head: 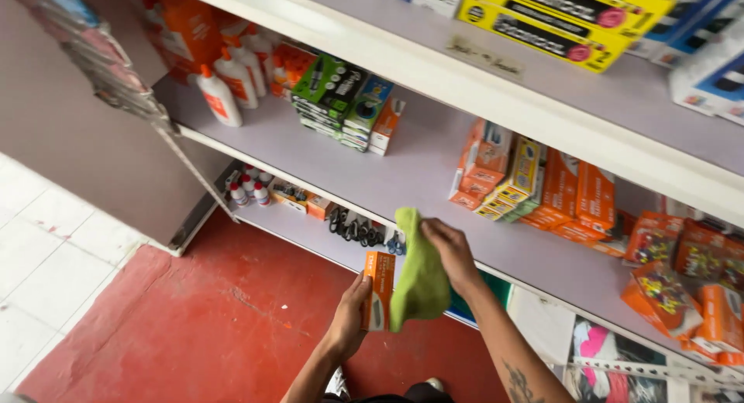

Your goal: The person is cleaning a shelf and individual stationery boxes using a green cloth.

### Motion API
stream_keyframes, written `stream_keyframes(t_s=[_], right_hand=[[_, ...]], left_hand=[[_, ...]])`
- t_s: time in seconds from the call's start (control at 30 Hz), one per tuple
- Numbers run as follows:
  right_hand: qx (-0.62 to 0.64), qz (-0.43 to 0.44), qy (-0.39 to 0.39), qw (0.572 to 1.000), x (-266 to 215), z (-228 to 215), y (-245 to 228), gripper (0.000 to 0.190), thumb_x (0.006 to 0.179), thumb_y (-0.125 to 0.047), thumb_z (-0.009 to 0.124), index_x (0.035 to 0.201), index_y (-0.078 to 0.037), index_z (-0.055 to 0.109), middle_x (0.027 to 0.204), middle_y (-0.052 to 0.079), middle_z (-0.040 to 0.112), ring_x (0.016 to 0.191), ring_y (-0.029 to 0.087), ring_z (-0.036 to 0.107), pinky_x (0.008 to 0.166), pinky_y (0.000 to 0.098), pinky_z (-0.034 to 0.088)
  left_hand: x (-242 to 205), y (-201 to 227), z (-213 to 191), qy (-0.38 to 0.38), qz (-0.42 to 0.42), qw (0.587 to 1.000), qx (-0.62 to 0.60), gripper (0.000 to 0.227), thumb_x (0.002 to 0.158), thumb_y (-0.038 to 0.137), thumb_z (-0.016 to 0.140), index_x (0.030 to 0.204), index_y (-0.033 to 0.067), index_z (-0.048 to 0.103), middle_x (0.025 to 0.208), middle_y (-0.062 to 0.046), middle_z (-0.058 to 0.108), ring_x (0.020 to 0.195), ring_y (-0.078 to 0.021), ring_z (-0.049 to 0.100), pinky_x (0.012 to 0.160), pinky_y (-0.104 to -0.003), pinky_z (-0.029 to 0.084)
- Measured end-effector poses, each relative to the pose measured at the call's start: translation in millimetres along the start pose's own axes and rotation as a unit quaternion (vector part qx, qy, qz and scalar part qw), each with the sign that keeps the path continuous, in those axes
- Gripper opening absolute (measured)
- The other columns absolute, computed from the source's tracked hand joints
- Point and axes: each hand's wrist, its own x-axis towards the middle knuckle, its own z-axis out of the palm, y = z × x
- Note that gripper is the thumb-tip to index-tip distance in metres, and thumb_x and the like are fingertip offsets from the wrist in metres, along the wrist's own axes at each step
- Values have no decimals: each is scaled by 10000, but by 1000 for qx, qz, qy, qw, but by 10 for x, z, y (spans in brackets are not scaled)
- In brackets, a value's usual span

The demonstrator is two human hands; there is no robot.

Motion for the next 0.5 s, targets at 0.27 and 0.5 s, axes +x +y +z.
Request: stream_keyframes(t_s=[0.27,0.5], right_hand=[[-336,-298,-72,891,-327,941,-128,342,953,-253,702,1256,-97,722,1132,55,585,991,210,637,706,319,606],[-341,-230,-23,911,-194,1127,-40,416,1028,-357,514,1333,-115,659,1266,72,575,1185,251,582,936,375,519]], left_hand=[[-53,176,-371,-81,91,981,149,868,907,24,503,1656,239,121,894,-55,544,670,-93,456,569,-276,454],[-28,353,-192,48,40,988,141,759,882,336,508,1618,275,332,1597,-19,414,1505,-161,285,1199,-427,255]])
